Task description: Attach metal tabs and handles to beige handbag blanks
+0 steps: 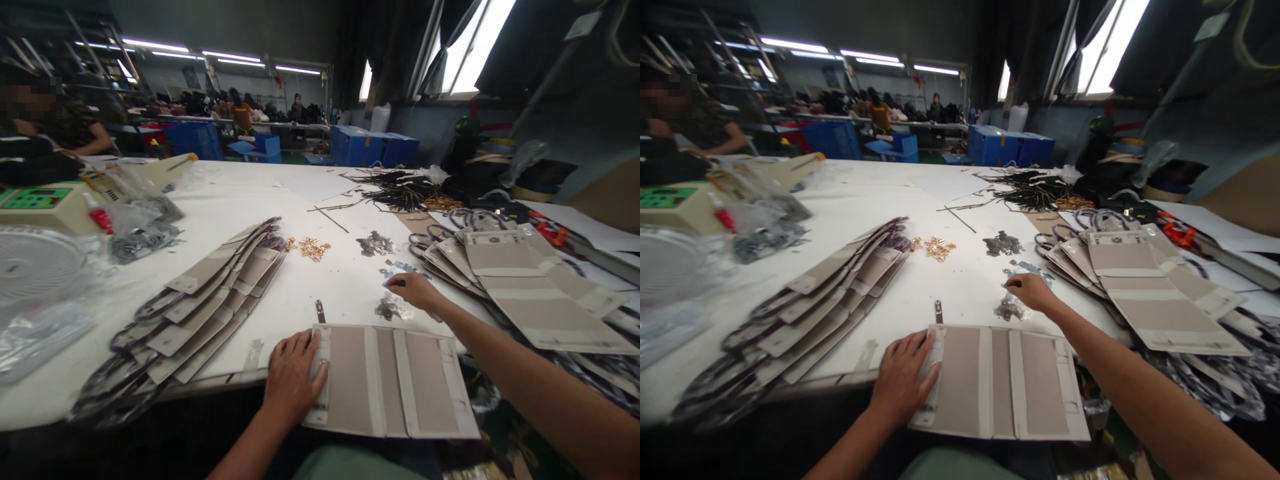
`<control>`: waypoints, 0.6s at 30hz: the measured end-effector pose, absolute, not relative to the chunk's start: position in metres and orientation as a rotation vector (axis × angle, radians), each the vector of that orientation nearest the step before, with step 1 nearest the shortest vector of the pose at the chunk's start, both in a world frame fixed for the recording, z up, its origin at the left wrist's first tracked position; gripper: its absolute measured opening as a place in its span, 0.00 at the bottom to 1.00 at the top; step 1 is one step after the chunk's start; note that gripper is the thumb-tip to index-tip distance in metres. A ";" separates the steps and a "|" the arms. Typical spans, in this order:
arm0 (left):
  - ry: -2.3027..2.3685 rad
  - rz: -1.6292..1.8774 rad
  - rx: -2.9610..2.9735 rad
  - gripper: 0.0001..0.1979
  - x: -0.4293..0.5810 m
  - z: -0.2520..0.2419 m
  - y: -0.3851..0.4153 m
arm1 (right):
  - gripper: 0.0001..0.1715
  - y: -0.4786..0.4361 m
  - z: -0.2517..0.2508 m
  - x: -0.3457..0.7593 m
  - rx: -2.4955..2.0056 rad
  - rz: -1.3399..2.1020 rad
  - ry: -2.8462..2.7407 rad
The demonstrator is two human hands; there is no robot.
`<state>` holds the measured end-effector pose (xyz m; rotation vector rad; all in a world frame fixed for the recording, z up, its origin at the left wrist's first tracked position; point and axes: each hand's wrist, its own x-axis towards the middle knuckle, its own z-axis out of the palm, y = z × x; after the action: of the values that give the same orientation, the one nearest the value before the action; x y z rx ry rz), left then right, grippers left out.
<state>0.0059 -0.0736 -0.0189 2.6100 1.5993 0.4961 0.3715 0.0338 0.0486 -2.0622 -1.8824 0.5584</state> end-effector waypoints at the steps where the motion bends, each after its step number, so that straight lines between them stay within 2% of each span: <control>1: 1.596 0.502 2.591 0.28 0.006 -0.018 -0.074 | 0.15 0.026 0.055 0.352 -1.945 0.687 -1.953; 4: 1.583 0.523 2.545 0.29 0.007 -0.016 -0.076 | 0.17 0.002 0.066 0.286 -1.677 1.151 -2.008; 6: 1.575 0.533 2.526 0.29 0.006 -0.016 -0.077 | 0.18 -0.008 0.063 0.247 -1.601 1.308 -1.993; 10: 1.564 0.557 2.514 0.29 0.005 -0.017 -0.078 | 0.15 -0.011 0.046 0.207 -1.558 1.195 -2.078; 18: 1.555 0.612 2.523 0.30 0.004 -0.021 -0.078 | 0.15 -0.010 0.039 0.200 -1.649 1.060 -2.131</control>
<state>0.0041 -0.0776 -0.0215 2.5231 1.5551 0.6117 0.2002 -0.0096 0.0385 -1.6487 -2.1314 1.0601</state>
